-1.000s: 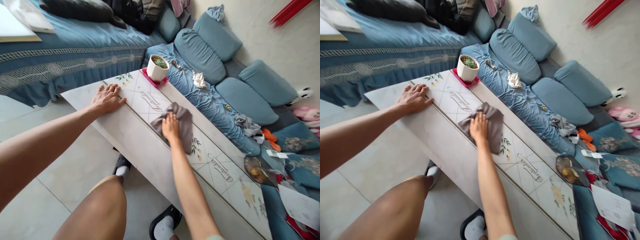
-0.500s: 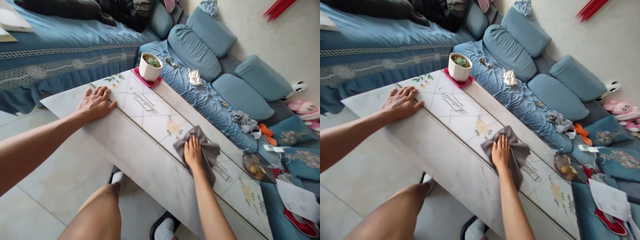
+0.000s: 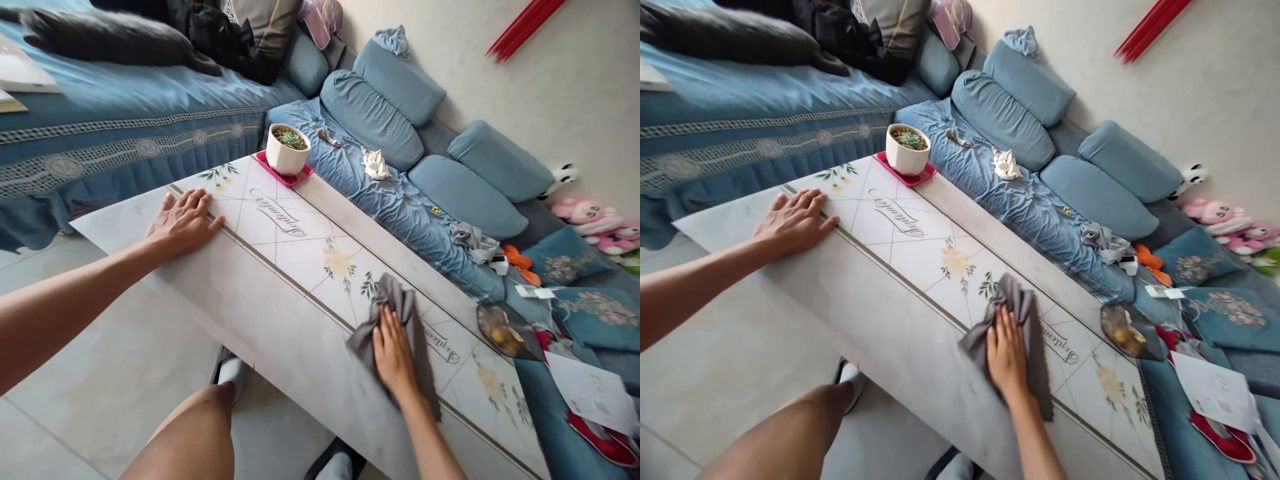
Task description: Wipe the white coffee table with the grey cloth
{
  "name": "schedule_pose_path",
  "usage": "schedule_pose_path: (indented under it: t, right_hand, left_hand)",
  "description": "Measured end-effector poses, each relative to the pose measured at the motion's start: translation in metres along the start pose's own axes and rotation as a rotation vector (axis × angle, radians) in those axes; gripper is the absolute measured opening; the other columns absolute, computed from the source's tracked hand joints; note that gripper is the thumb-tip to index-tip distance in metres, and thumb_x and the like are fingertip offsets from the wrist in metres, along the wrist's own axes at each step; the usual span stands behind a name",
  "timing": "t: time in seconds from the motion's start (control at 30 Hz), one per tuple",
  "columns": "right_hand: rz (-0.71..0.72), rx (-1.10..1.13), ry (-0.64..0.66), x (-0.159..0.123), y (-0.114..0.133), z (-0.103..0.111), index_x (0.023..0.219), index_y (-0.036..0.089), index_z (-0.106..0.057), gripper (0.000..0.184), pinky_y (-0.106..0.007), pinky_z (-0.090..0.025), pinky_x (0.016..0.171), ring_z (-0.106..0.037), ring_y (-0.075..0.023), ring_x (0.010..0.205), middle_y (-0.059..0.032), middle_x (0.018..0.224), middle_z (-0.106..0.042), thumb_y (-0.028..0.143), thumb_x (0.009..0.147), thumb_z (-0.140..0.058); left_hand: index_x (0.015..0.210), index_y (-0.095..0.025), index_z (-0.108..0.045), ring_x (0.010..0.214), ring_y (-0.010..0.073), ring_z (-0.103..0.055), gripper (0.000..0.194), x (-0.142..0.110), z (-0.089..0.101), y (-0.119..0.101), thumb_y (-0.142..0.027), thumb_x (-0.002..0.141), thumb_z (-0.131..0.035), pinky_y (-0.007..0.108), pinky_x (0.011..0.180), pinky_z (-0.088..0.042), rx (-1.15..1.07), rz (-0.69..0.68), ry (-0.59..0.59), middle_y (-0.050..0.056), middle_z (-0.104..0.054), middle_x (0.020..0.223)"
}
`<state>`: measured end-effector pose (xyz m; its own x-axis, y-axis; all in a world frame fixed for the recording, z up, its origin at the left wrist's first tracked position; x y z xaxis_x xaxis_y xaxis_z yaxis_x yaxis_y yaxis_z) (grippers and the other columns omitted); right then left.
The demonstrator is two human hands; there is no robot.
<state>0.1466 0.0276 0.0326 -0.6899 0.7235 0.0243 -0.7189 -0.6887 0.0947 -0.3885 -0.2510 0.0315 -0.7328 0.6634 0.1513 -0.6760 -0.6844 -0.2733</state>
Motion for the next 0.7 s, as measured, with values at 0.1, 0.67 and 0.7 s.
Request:
schedule_pose_path:
  t: [0.1,0.67,0.7]
  right_hand:
    - [-0.163,-0.052,0.033,0.115,0.027,0.023,0.175,-0.010,-0.038,0.075,-0.071,-0.030,0.139,-0.028,-0.0481,0.173,-0.0296,0.185,-0.030,0.032,0.113,-0.025]
    - [0.083,0.077,-0.053,-0.043,-0.038,-0.012,0.183,0.028,-0.041,0.066,-0.066,-0.038,0.139,-0.033,-0.0357,0.174,-0.0064,0.187,-0.036,0.049,0.120,-0.035]
    - [-0.036,0.056,-0.076,-0.017,-0.065,-0.006,0.180,0.023,-0.046,0.068,-0.067,-0.037,0.139,-0.033,-0.0370,0.174,-0.0097,0.186,-0.038,0.049,0.119,-0.031]
  left_hand:
    - [0.181,-0.012,-0.032,0.177,0.0410,-0.025,0.092,0.000,0.003,-0.002,-0.067,0.107,-0.025,0.064,0.144,-0.015,0.006,0.002,-0.009,0.020,-0.033,0.189]
    - [0.185,-0.021,-0.014,0.177,0.0357,-0.031,0.098,0.001,0.006,0.000,-0.070,0.100,-0.013,0.064,0.144,-0.022,0.133,-0.009,-0.002,0.018,-0.038,0.187]
    - [0.185,-0.019,-0.012,0.176,0.0374,-0.034,0.100,0.001,0.005,0.001,-0.068,0.099,-0.014,0.065,0.143,-0.023,0.134,-0.029,-0.008,0.020,-0.041,0.186]
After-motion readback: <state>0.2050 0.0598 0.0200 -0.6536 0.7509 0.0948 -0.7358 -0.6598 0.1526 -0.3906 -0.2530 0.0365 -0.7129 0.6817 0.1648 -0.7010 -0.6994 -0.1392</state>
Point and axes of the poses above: each hand's wrist, its own x-axis towards the middle knuckle, its own z-axis out of the back of the hand, y = z × x, the point moved 2 cm from there along x, towards the middle knuckle
